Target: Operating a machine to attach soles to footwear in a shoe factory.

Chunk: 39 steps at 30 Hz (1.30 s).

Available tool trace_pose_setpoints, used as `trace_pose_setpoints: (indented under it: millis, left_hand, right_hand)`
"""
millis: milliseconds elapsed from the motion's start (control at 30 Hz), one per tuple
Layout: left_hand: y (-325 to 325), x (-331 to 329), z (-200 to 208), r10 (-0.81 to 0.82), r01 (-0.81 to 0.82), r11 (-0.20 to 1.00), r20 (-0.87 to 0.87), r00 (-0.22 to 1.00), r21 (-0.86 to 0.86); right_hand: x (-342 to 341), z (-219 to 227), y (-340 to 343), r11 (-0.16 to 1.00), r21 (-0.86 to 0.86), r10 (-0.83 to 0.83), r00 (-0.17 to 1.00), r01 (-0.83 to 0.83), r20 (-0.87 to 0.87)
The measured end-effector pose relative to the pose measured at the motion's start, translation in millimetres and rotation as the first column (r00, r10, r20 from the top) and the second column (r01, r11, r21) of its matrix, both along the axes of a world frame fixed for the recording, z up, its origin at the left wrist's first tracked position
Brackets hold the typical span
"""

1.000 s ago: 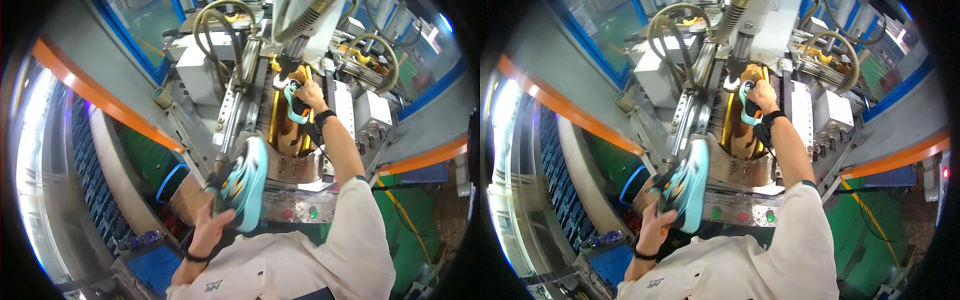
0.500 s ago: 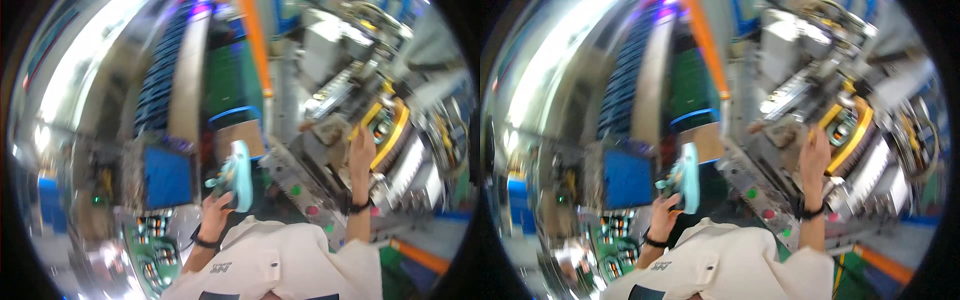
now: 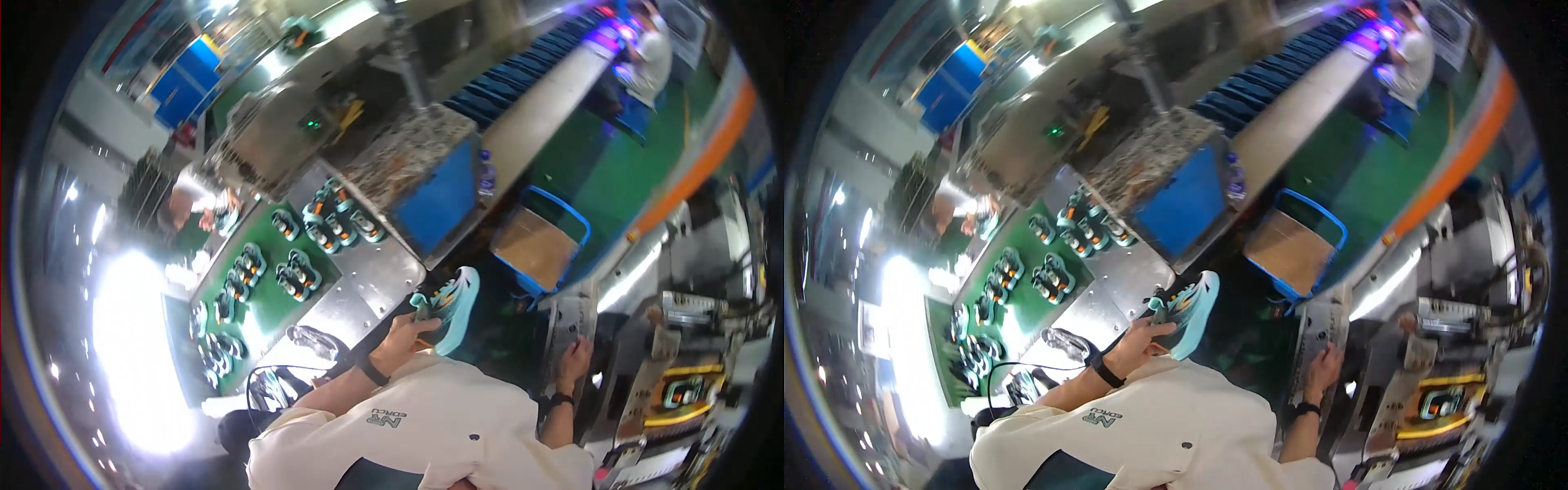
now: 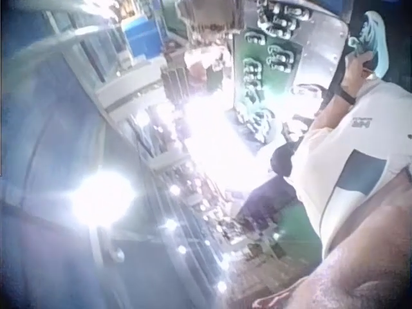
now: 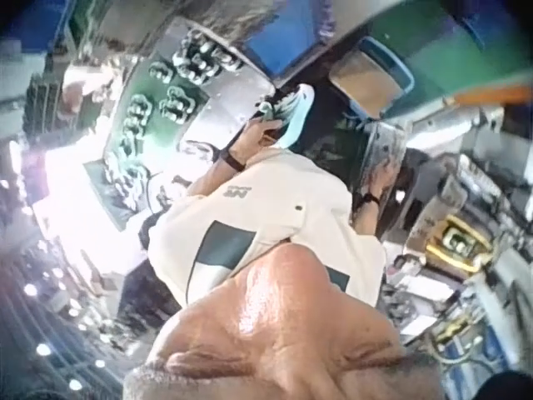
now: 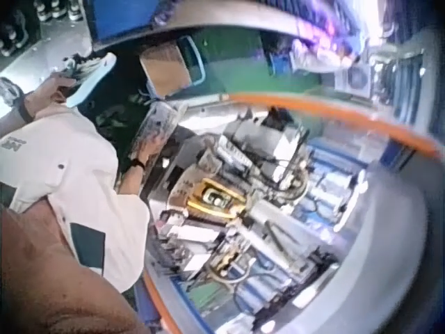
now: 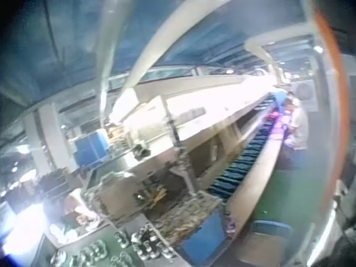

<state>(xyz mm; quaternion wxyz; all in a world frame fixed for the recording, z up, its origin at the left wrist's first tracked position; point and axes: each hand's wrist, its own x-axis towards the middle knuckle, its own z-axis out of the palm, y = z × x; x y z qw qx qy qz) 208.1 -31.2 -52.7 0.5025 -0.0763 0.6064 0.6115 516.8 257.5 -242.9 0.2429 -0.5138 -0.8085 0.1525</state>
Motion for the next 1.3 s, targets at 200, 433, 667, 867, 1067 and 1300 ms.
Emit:
trace_pose_setpoints:
  millis: [200, 433, 667, 867, 1067, 1300]
  left_hand:
    - [-79, -81, 31, 0.461, -0.463, 0.882, -0.050, 0.886, -0.082]
    - [-205, -254, -59, 0.751, -0.747, 0.656, -0.188, 0.633, 0.106]
    - [-317, -431, -150, 0.834, -0.908, 0.406, -0.362, 0.416, -0.106]
    - [-386, -533, -182, 0.716, -0.917, 0.345, -0.576, 0.394, -0.199]
    - [-387, -592, -256, 0.370, -0.825, 0.323, -0.740, 0.562, -0.464]
    - [-350, -627, -272, 0.285, -0.785, 0.404, -0.751, 0.595, -0.469]
  right_hand:
    - [-26, -1, 38, 0.996, 0.036, -0.084, 0.995, 0.086, -0.056]
    - [-327, 302, 59, 0.791, 0.429, 0.582, 0.752, -0.436, -0.309]
    - [-630, 499, -49, 0.151, 0.671, 0.816, 0.475, -0.726, 0.330]
    - [-836, 526, -105, -0.073, 0.453, 0.776, 0.235, -0.889, 0.586]
    - [-967, 509, -125, -0.075, 0.311, 0.830, 0.114, -0.948, 0.546]
    - [-995, 502, -127, 0.102, 0.388, 0.861, 0.276, -0.916, 0.426]
